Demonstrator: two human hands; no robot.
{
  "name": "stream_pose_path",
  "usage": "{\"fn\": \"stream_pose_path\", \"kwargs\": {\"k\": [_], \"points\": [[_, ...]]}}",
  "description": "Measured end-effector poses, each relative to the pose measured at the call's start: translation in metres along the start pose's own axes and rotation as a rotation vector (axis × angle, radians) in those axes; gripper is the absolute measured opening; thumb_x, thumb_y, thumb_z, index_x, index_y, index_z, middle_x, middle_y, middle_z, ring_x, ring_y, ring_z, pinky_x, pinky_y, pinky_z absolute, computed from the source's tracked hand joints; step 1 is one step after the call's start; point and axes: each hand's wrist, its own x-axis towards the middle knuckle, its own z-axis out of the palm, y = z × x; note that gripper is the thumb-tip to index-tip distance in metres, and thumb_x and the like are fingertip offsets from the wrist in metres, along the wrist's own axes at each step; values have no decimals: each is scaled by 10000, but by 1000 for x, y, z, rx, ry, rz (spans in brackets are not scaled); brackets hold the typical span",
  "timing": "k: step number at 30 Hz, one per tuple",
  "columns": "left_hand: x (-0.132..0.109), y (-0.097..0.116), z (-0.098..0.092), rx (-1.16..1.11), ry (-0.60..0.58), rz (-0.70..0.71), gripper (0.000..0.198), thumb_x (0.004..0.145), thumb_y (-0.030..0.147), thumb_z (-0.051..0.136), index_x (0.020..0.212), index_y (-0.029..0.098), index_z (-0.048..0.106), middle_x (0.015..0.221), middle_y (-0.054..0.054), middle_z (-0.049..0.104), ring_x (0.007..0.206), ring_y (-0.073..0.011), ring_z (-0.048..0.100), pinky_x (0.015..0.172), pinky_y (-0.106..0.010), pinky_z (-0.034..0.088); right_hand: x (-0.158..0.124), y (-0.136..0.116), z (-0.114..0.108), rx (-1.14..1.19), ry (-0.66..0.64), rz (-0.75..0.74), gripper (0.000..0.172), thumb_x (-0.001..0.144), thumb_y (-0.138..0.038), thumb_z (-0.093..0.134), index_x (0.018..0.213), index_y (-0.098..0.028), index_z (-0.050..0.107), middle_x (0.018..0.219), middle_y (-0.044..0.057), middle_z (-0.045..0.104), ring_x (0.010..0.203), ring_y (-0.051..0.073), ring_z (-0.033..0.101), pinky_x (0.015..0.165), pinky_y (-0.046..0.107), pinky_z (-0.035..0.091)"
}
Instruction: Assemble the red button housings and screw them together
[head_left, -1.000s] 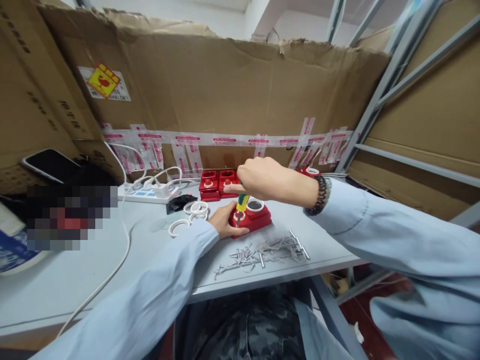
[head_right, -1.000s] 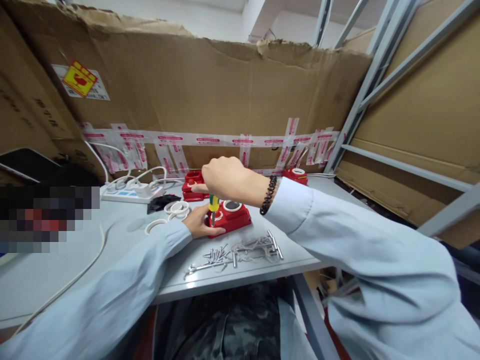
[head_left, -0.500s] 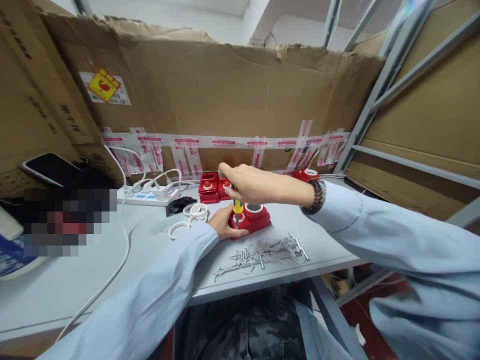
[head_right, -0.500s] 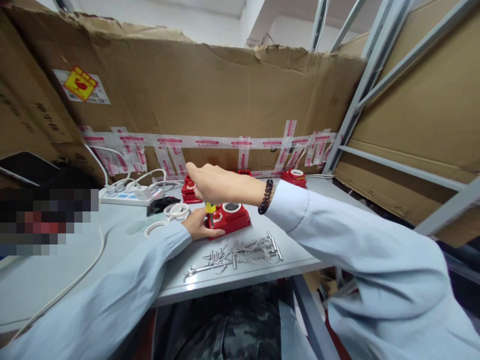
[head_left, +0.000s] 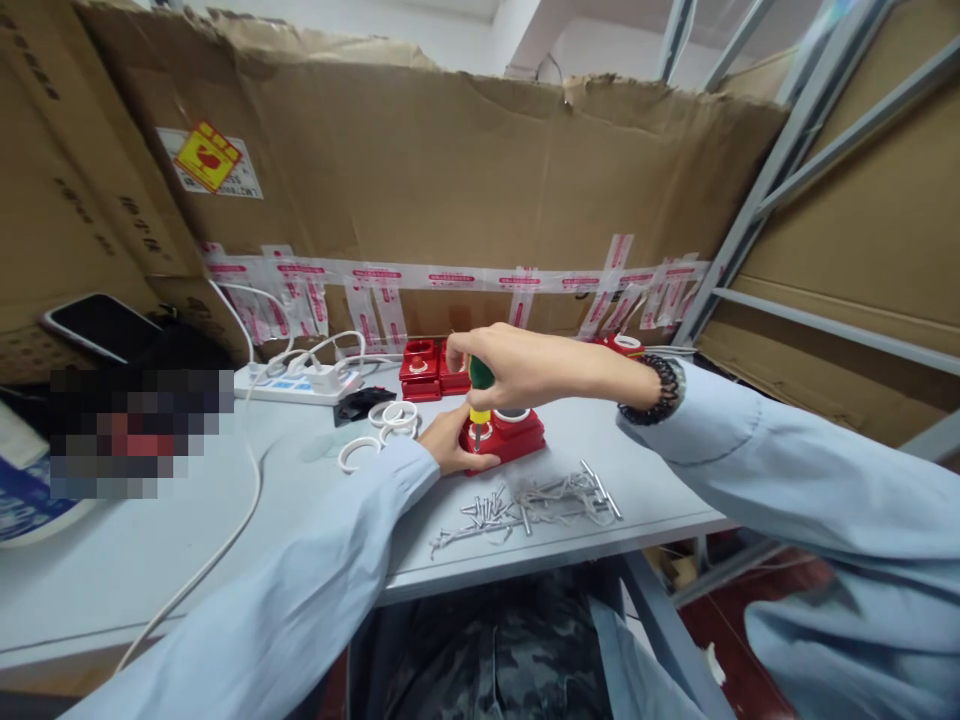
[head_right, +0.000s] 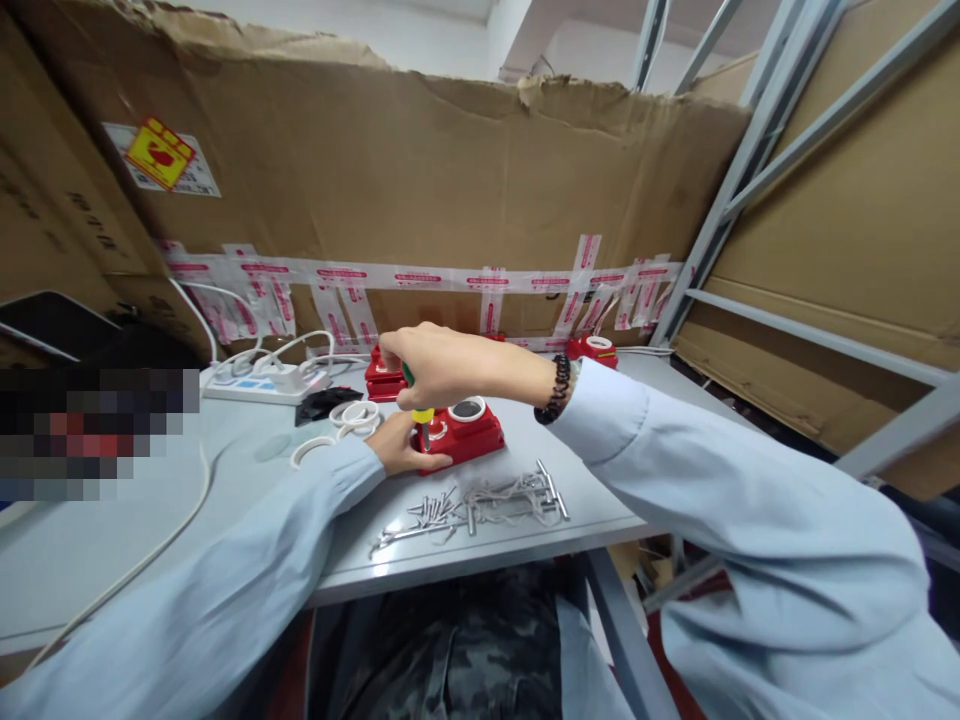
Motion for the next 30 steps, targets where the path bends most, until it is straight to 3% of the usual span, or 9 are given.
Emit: {"fn": "stream_pose_path", "kwargs": {"k": [3, 7, 12, 15, 19, 22, 25, 30], "points": [[-1, 2, -1, -3, 11, -7, 638, 573, 427, 736, 1115, 168, 522, 984, -73, 677, 891, -286, 630, 787, -378, 476, -1, 1, 1, -25, 69, 35, 175, 780, -200, 525, 947, -149, 510, 844, 69, 588, 745, 165, 499, 579, 271, 327], [-3, 5, -2, -2, 19, -9, 626, 580, 407, 738, 1128, 188, 528, 935, -41, 685, 871, -269, 632, 790, -368, 479, -1, 2, 1, 79, 22, -43, 379, 680, -95, 579, 1031, -171, 462, 880, 35, 587, 722, 133, 486, 564, 246, 326], [-3, 5, -3, 13, 2, -23, 621, 578, 409, 735, 1112, 162, 537, 921, -52, 685, 860, -275, 633, 787, -377, 485, 2, 3, 4, 14, 112, -10, 109, 775, -192, 529, 878, -160, 535, 789, 41, 582, 688, 133, 474, 581, 257, 318], [-3, 5, -3, 10, 7, -14, 631, 581, 401, 736, 1127, 161, 529, 948, -54, 682, 886, -274, 630, 798, -367, 484, 2, 2, 3, 84, 53, -31, 150, 707, -128, 547, 851, -166, 557, 819, 36, 595, 698, 128, 489, 585, 246, 332], [-3, 4, -2, 15, 12, -15, 644, 577, 408, 736, 1128, 151, 521, 954, -64, 678, 898, -279, 627, 803, -371, 479, 1, 2, 2, 107, 44, 22, 116, 748, -245, 551, 819, -159, 583, 780, 45, 604, 677, 139, 503, 607, 266, 349], [-2, 3, -2, 10, 6, -6, 637, 575, 407, 737, 1121, 166, 513, 942, -53, 679, 861, -263, 632, 777, -359, 481, 0, 2, 4, 74, 136, 76, 200, 760, -190, 510, 946, -138, 564, 865, 72, 608, 728, 156, 511, 643, 283, 357], [-2, 2, -2, -3, 0, -15, 619, 573, 410, 740, 1100, 166, 524, 934, -58, 678, 853, -265, 633, 766, -355, 478, -1, 2, 5, 125, 98, 59, 414, 672, -128, 561, 1077, -135, 472, 957, 78, 586, 749, 157, 510, 611, 268, 362], [-2, 2, -2, 0, 17, 12, 599, 576, 402, 740, 1081, 159, 528, 963, -68, 673, 862, -266, 630, 767, -359, 475, -1, 4, 8, 49, 155, 100, 323, 770, -240, 546, 1050, -139, 422, 753, 41, 544, 655, 164, 481, 571, 289, 331]]}}
